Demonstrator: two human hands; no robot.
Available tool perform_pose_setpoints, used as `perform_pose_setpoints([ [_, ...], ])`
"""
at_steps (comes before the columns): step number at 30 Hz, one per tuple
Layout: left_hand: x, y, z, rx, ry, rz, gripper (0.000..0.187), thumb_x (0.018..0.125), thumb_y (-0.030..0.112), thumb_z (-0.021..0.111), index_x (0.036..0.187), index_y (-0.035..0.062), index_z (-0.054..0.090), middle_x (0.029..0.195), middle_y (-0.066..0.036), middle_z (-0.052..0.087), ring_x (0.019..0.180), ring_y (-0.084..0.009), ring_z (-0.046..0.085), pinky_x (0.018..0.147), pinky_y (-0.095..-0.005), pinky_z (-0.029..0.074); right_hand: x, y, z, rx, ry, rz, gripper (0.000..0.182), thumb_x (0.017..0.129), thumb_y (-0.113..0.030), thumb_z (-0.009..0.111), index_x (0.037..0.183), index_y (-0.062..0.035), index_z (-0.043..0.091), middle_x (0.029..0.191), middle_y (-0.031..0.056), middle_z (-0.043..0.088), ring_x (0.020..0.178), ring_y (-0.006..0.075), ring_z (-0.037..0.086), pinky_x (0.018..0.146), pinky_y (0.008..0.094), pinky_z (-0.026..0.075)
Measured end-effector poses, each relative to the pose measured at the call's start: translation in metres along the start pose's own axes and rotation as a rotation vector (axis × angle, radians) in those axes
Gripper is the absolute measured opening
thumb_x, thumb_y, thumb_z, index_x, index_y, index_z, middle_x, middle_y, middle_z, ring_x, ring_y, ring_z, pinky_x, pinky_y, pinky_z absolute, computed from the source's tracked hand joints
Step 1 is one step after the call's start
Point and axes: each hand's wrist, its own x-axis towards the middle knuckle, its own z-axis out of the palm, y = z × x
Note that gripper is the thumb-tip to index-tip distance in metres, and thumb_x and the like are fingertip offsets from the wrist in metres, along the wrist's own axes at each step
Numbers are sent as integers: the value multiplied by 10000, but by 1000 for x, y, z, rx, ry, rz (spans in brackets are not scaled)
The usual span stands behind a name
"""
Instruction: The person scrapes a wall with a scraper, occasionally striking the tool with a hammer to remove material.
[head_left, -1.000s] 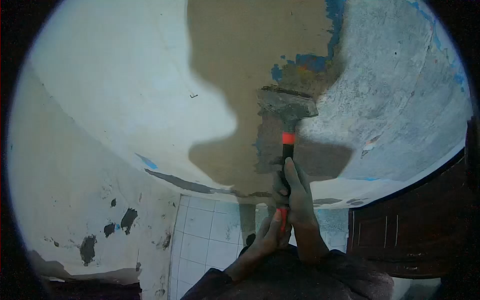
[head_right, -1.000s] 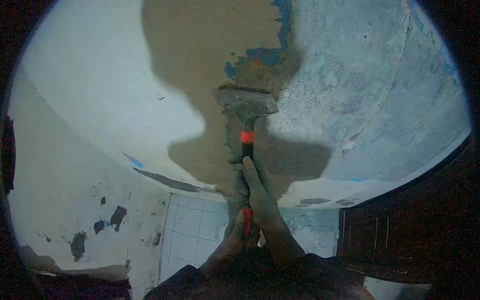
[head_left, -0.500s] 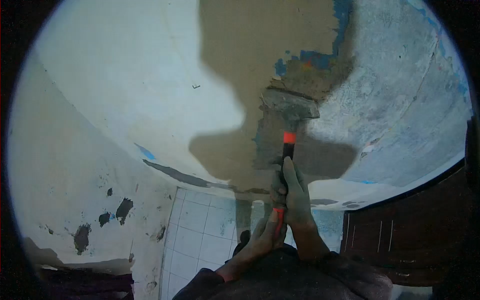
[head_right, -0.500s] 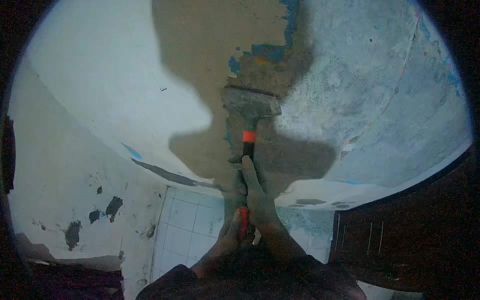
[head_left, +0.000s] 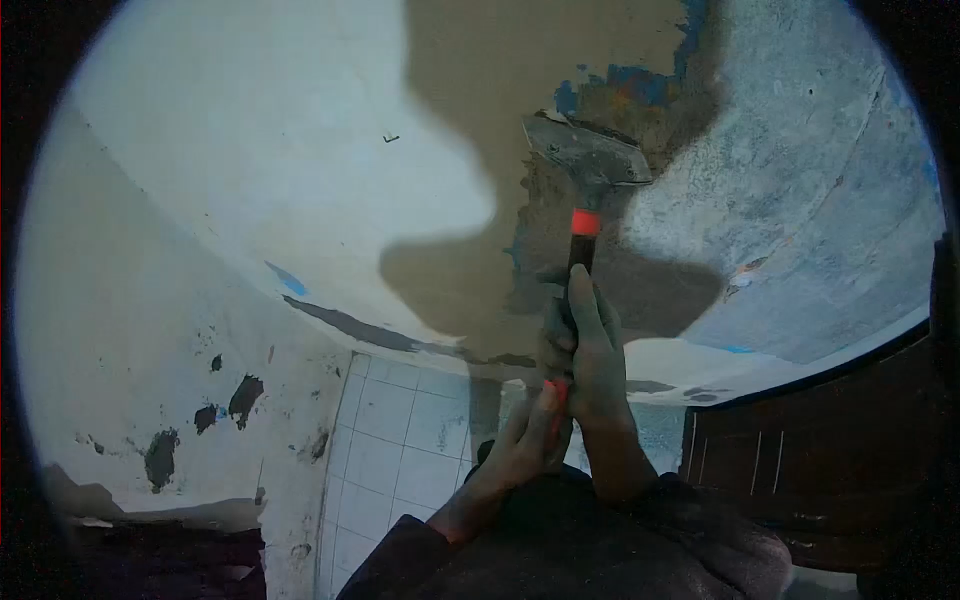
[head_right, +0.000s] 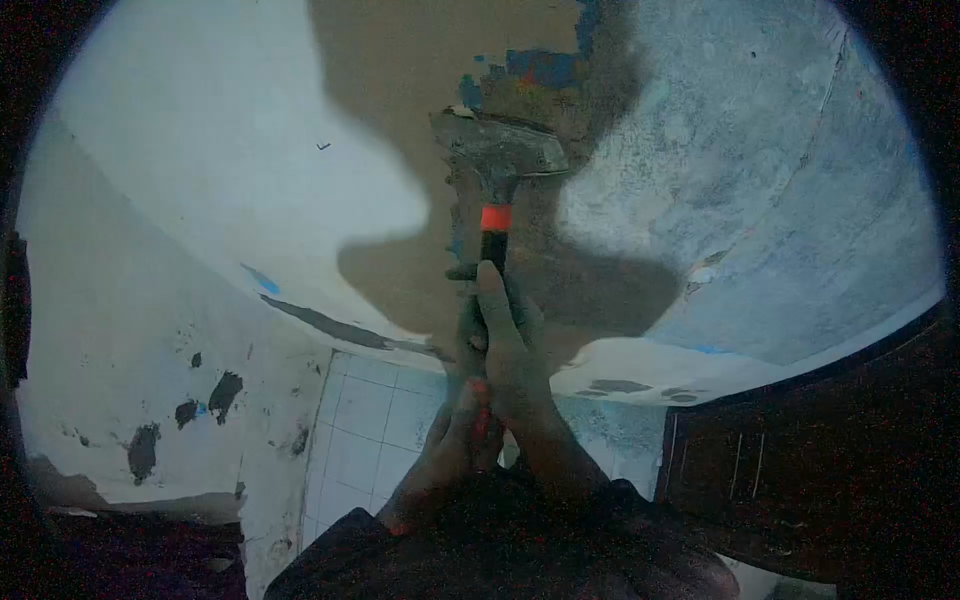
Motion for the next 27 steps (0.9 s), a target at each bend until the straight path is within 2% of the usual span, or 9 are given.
perform_pose_setpoints([
  [3,-12,24,-5,-318,-175,-224,467,1004,524,344,1007,92,520,709,-22,496,489,-109,426,455,-254,352,-4,7,-6,10,-45,4,400,1009,-397,469,1087,-20,577,629,-58,378,495,35,333,445,210,254],
  [5,-5,13,-3,-24,-60,-36,471,1004,525,346,979,87,516,701,-21,488,487,-106,427,445,-253,348,-3,12,-5,9,-20,-40,322,1008,-397,467,1026,-93,572,562,-62,331,388,28,263,340,207,193],
  [9,-10,20,-9,-341,-253,-169,498,1002,539,335,932,78,507,679,-22,479,487,-106,425,422,-261,326,-3,15,-7,12,-13,-14,346,1007,-403,468,1080,-85,582,561,-63,326,390,27,259,344,208,200],
  [11,-13,31,-3,-416,-180,-171,514,1014,498,346,738,95,508,522,1,421,410,-126,374,411,-272,277,-10,17,-11,-4,-1,-18,342,1008,-399,466,1071,-84,584,563,-63,327,394,26,257,346,207,200],
  [15,-1,29,6,-130,34,-58,552,1001,545,340,735,92,509,526,-4,426,418,-118,381,415,-266,306,-2,15,-10,-36,-14,-92,333,1013,-385,462,1080,-80,579,570,-61,335,398,24,261,354,204,204],
  [16,-1,31,-1,-329,-144,-182,551,1003,542,338,740,92,518,542,-6,448,430,-115,393,423,-262,320,-4,6,-3,-22,-15,-64,338,1014,-383,459,1091,-75,576,570,-60,336,396,24,267,353,207,207],
  [21,-3,18,0,-276,-108,-111,518,1014,510,341,758,95,518,542,-7,452,428,-110,396,419,-260,309,-1,16,-11,-47,-20,-73,348,1019,-371,449,1113,-57,566,570,-59,345,387,25,276,339,208,205],
  [24,7,-4,-10,-227,-87,-71,437,1019,449,394,950,52,563,651,-30,518,556,-121,500,522,-272,392,3,24,-13,-58,-7,-64,349,1018,-371,452,1114,-55,565,569,-60,344,387,27,274,343,212,207],
  [27,3,5,-15,-309,-136,-206,452,1021,451,384,954,39,557,672,-31,522,594,-130,525,547,-279,408,1,5,1,9,-45,-38,352,1015,-376,459,1114,-55,563,573,-57,342,389,30,276,347,214,207],
])
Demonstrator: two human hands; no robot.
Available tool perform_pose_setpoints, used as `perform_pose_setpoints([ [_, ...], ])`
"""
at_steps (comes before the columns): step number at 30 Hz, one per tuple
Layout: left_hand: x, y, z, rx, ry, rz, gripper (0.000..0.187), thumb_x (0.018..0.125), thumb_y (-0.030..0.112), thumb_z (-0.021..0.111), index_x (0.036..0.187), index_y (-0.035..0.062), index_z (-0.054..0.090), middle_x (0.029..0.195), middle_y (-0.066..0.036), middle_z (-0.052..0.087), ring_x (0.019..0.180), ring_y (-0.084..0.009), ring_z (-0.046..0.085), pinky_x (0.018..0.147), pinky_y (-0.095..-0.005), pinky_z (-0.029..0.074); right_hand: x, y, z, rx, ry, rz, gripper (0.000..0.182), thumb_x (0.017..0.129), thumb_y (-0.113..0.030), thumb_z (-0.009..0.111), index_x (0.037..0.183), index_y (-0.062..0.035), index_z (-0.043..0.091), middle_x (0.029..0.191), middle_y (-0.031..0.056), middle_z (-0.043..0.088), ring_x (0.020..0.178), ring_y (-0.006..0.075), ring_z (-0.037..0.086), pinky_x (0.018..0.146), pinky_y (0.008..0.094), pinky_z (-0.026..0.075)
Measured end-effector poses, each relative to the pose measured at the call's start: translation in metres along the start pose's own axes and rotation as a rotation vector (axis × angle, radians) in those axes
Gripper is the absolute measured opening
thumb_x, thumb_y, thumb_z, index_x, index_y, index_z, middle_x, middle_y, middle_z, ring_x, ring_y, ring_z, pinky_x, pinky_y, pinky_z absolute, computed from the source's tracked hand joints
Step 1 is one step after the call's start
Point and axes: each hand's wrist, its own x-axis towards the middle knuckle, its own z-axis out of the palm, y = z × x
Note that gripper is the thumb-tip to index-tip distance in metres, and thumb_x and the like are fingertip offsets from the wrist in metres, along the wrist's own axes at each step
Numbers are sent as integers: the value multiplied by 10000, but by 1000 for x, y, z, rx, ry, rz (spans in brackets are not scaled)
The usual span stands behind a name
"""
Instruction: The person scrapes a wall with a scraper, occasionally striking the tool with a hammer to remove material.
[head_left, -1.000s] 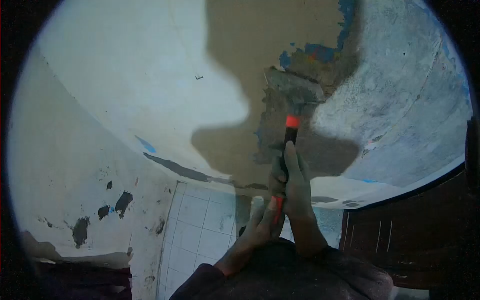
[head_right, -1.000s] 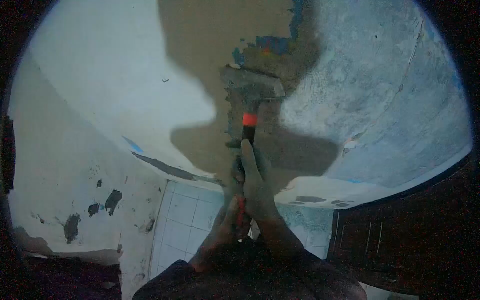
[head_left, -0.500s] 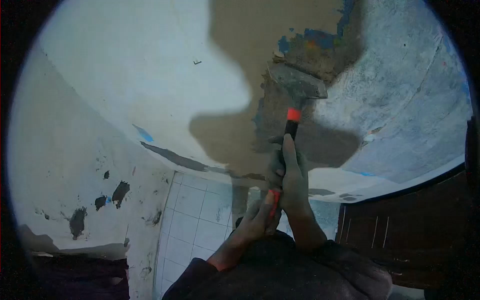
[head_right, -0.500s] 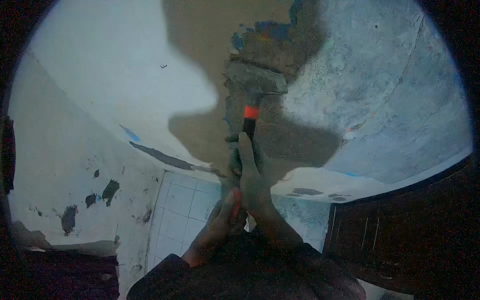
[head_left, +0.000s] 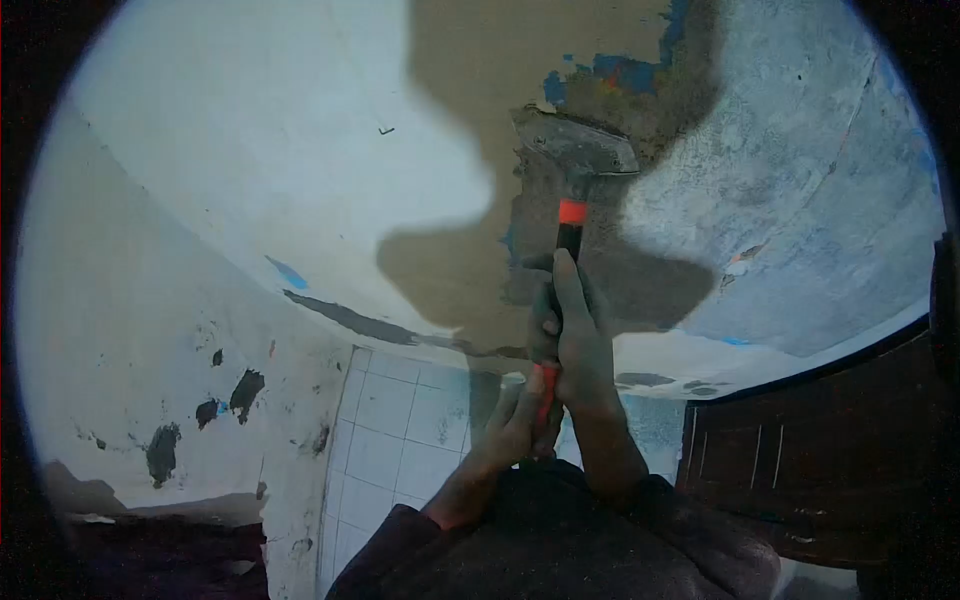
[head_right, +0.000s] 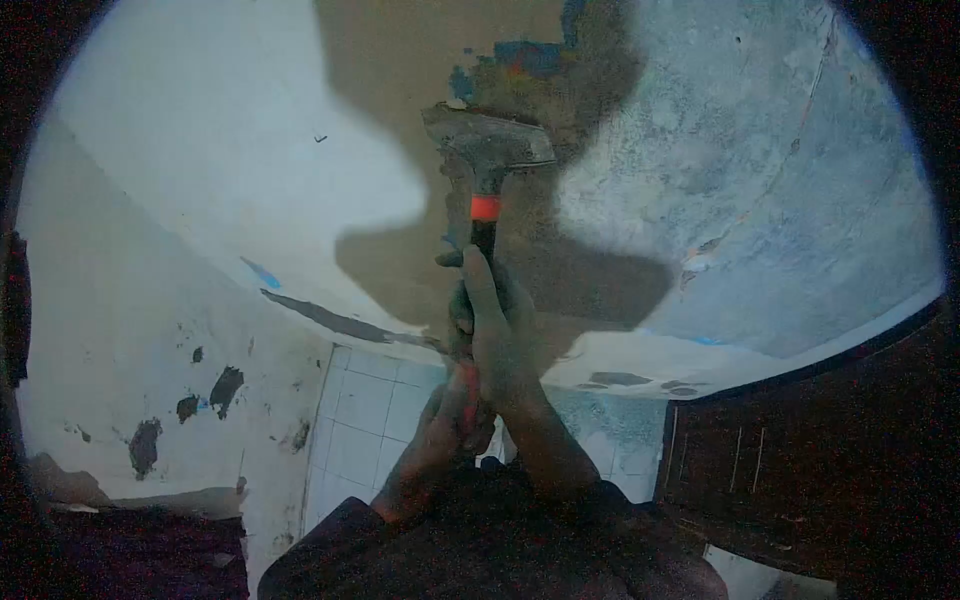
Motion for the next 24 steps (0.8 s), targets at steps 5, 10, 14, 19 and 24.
perform_pose_setpoints([
  [5,6,-6,-11,-144,-169,5,466,1033,443,345,910,39,541,671,-34,520,586,-146,525,537,-282,410,-2,27,-15,-63,59,41,370,998,-408,483,1096,-59,559,570,-54,332,390,36,280,350,211,211],
  [10,11,-26,-5,138,219,155,578,969,600,345,819,74,533,549,17,411,427,-115,397,399,-274,292,0,16,-3,-44,49,10,371,1004,-401,475,1079,-50,567,579,-57,335,400,30,279,351,212,209],
  [14,3,0,-6,16,-83,53,502,1029,453,346,853,36,562,621,-29,499,538,-147,474,504,-275,377,0,21,-5,-17,37,47,373,1012,-397,458,1079,-48,570,571,-58,330,396,28,266,353,210,201],
  [19,2,8,-1,74,77,66,506,1028,450,348,740,75,530,557,1,461,480,-92,430,440,-268,330,0,15,1,-9,8,24,390,1011,-393,463,1073,-22,568,591,-57,355,426,32,303,376,213,243],
  [24,6,-28,-9,87,309,185,448,1015,444,414,780,81,531,594,6,479,455,-86,414,416,-255,293,-2,23,-5,43,-5,85,377,1015,-355,468,1082,9,540,599,-52,357,430,40,322,383,226,276],
])
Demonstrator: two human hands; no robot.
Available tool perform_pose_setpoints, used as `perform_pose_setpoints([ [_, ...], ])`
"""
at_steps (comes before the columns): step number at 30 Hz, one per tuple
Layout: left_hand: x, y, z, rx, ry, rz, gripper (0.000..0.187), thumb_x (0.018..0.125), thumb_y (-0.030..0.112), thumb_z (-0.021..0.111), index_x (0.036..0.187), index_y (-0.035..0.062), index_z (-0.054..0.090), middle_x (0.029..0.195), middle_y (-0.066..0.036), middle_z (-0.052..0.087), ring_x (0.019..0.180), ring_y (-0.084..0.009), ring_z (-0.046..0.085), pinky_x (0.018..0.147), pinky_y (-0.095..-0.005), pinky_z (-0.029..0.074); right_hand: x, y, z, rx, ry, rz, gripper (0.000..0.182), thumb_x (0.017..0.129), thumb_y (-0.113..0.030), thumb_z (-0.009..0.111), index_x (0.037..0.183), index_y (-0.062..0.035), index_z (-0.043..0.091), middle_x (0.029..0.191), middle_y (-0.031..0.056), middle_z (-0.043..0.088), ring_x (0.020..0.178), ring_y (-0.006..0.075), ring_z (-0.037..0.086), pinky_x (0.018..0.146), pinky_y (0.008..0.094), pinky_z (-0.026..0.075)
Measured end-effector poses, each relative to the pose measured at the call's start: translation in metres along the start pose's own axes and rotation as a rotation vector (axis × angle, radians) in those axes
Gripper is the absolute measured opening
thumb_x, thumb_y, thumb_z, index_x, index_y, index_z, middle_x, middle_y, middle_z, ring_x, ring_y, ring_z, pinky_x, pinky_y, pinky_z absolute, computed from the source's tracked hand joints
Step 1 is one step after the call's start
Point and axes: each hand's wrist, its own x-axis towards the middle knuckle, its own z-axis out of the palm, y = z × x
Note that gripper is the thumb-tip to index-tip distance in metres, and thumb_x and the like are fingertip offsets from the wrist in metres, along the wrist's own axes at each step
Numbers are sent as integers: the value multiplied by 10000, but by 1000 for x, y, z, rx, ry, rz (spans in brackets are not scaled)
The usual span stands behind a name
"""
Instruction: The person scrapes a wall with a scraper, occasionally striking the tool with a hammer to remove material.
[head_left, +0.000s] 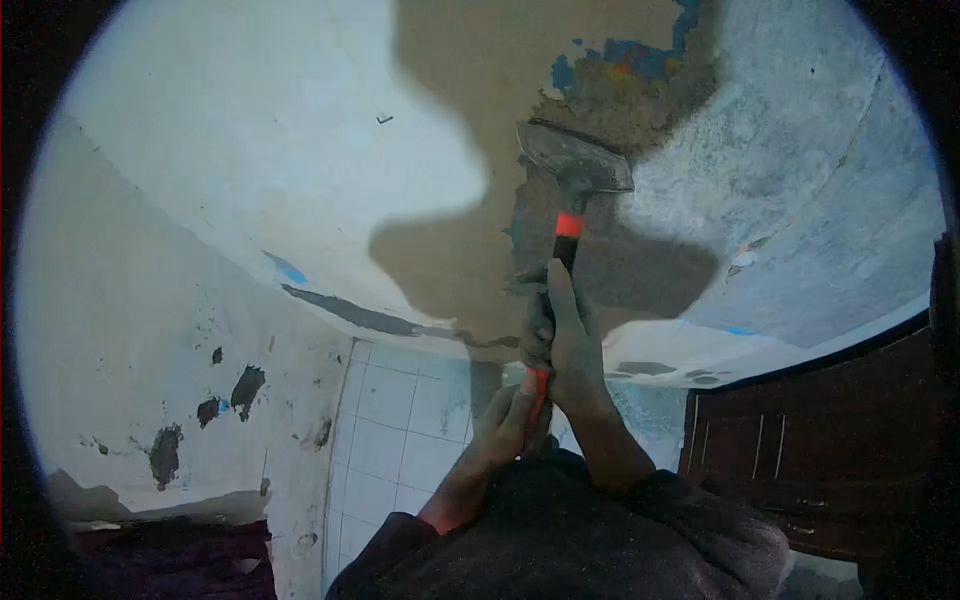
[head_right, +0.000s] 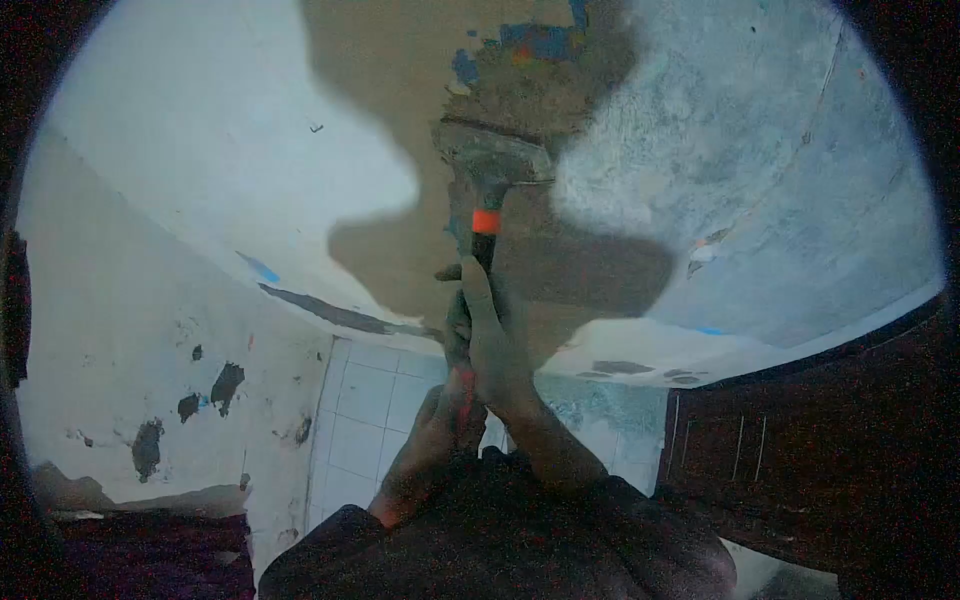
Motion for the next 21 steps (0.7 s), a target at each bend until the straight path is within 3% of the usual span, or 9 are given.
perform_pose_setpoints([
  [1,4,16,1,-5,2,12,448,1015,444,414,780,81,531,594,6,479,455,-86,414,416,-255,293,2,1,5,-9,3,-47,375,988,-433,497,1034,-68,565,574,-63,331,393,21,278,340,207,203],
  [3,0,54,-1,-22,-215,-147,450,1012,449,420,795,75,543,591,14,474,461,-85,417,419,-250,293,2,-7,16,-10,12,-55,376,988,-436,496,1030,-69,565,573,-63,332,387,23,273,339,208,196],
  [6,1,46,-1,-106,-205,-203,465,1011,452,419,795,62,554,590,18,470,490,-85,430,439,-253,313,1,-5,10,4,3,-65,382,993,-433,486,1033,-61,564,572,-63,336,374,27,263,337,212,176],
  [7,4,19,-13,-92,-290,-38,465,1011,441,422,787,57,556,590,19,462,508,-83,430,456,-249,321,-3,-2,8,6,23,-33,378,996,-426,483,1032,-60,568,571,-63,336,375,26,261,339,211,174],
  [10,2,27,-11,25,-233,-112,471,1017,429,407,754,61,538,582,12,457,499,-85,423,447,-255,311,8,-1,10,-18,34,-60,374,998,-418,482,1015,-58,580,569,-67,336,385,24,260,347,208,179],
  [11,8,28,-13,-2,-274,5,492,1019,451,383,770,59,544,579,6,470,505,-92,442,449,-258,321,7,-9,21,-32,44,-82,373,997,-420,484,1011,-60,583,570,-68,336,391,23,264,351,206,185],
  [14,7,42,-15,-226,-450,-129,503,1020,465,368,820,52,573,575,-4,484,517,-95,466,458,-257,339,5,-16,24,-9,23,-97,370,993,-426,490,1013,-70,588,573,-71,338,408,17,278,361,203,198],
  [19,1,36,-12,103,-218,-122,465,1026,443,378,863,47,558,661,-19,529,550,-113,478,505,-264,373,8,-6,19,-29,22,-112,348,995,-415,489,969,-78,574,577,-69,341,398,20,268,357,206,197],
  [21,9,40,-14,60,-285,-118,432,1029,414,387,890,41,556,681,-28,536,576,-115,486,524,-265,384,8,-16,25,-66,62,-108,348,995,-412,491,951,-75,569,579,-72,338,396,22,261,355,207,196],
])
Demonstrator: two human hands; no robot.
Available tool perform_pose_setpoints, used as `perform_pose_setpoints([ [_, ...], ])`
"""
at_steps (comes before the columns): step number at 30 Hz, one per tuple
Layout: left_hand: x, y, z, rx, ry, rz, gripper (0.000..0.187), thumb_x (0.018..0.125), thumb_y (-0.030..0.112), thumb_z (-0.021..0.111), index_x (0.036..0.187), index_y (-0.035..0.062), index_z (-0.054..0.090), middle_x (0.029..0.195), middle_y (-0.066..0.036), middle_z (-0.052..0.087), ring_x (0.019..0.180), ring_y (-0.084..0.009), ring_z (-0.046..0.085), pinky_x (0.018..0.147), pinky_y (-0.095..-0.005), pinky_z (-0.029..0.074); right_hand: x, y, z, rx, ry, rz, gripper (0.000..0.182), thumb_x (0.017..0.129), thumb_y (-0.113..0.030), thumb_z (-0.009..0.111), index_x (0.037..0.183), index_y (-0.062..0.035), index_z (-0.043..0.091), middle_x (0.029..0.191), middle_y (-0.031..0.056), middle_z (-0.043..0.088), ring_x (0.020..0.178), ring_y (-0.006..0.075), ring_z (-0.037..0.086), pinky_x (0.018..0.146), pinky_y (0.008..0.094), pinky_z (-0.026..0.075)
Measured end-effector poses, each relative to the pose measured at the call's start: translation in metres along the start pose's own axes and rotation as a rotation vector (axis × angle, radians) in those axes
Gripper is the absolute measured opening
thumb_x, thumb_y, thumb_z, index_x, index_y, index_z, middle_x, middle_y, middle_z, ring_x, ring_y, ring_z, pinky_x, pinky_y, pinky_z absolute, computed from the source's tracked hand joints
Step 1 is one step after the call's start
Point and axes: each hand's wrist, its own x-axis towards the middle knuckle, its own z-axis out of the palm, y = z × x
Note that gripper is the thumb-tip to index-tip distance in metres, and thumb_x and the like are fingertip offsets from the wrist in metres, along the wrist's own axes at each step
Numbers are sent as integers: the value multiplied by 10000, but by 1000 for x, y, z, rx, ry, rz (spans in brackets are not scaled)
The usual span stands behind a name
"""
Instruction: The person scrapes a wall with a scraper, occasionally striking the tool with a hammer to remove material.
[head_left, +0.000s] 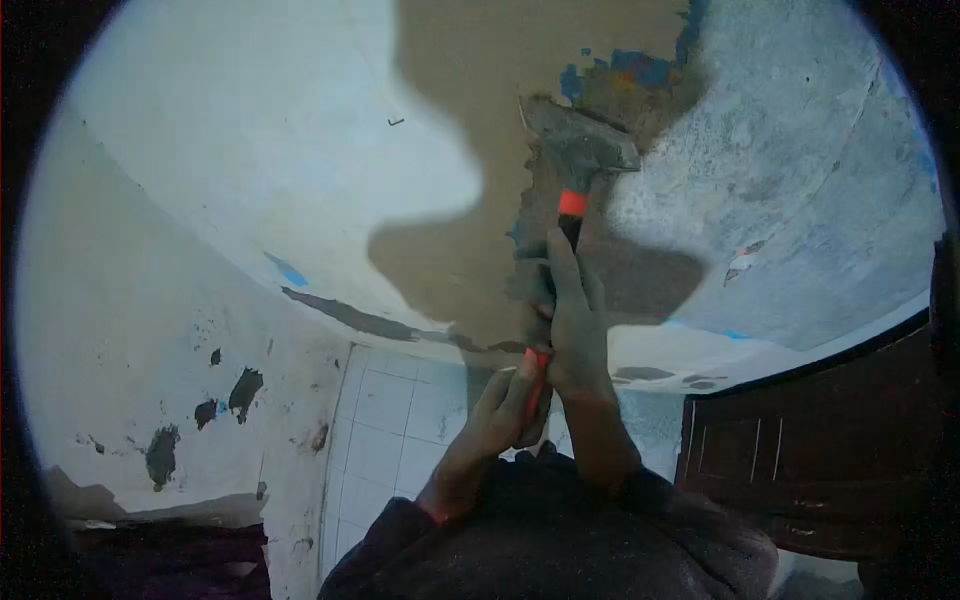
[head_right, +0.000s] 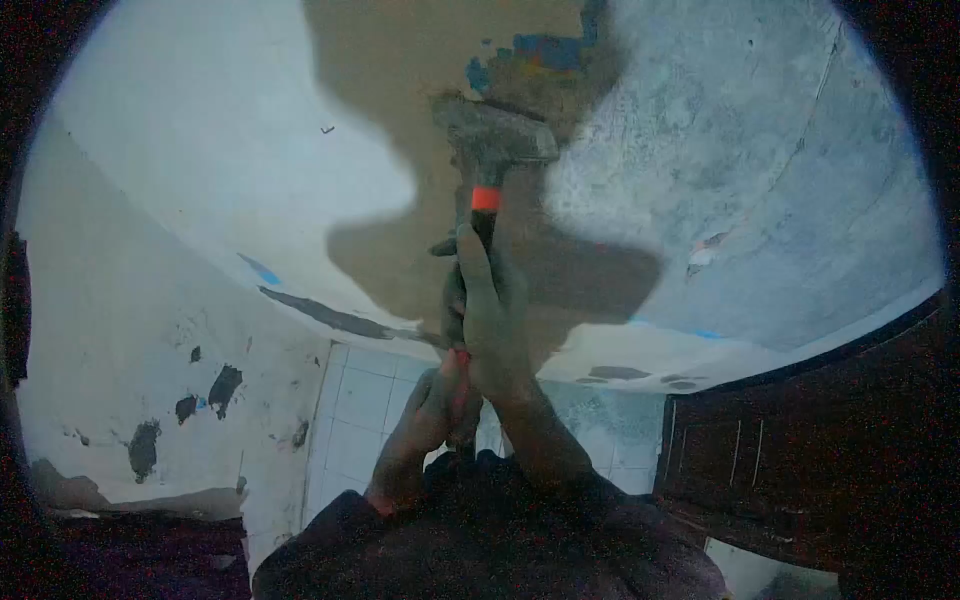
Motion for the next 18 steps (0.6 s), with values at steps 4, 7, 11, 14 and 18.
perform_pose_setpoints([
  [4,7,-44,-16,-18,5,88,344,1027,336,436,920,23,533,717,-56,540,621,-118,504,544,-285,399,-3,-3,-5,41,-70,53,362,1001,-378,494,1019,-25,575,587,-62,354,418,23,308,375,213,249],
  [7,19,-31,-19,143,-20,223,347,1024,338,447,884,29,520,697,-47,527,603,-113,498,533,-285,391,-5,-2,-5,51,-98,54,352,1003,-373,493,1019,-28,566,590,-68,343,419,19,298,372,217,242],
  [11,3,22,-5,27,-109,17,374,1025,359,438,818,58,519,637,-12,496,539,-98,469,490,-262,358,3,-1,1,18,-36,-36,337,1004,-409,468,890,-99,535,569,-78,316,381,18,253,340,207,191],
  [14,-5,5,8,-44,-18,124,431,1024,412,406,784,70,509,556,19,443,431,-93,399,409,-258,287,-2,6,-5,-11,-18,-3,343,999,-419,477,875,-103,527,570,-80,324,379,10,250,333,200,188],
  [18,-5,23,2,-28,-61,88,464,1025,429,383,747,73,487,528,16,419,380,-93,361,370,-268,245,5,-6,7,14,-9,24,371,988,-441,492,933,-83,570,567,-80,328,373,9,243,323,200,181],
])
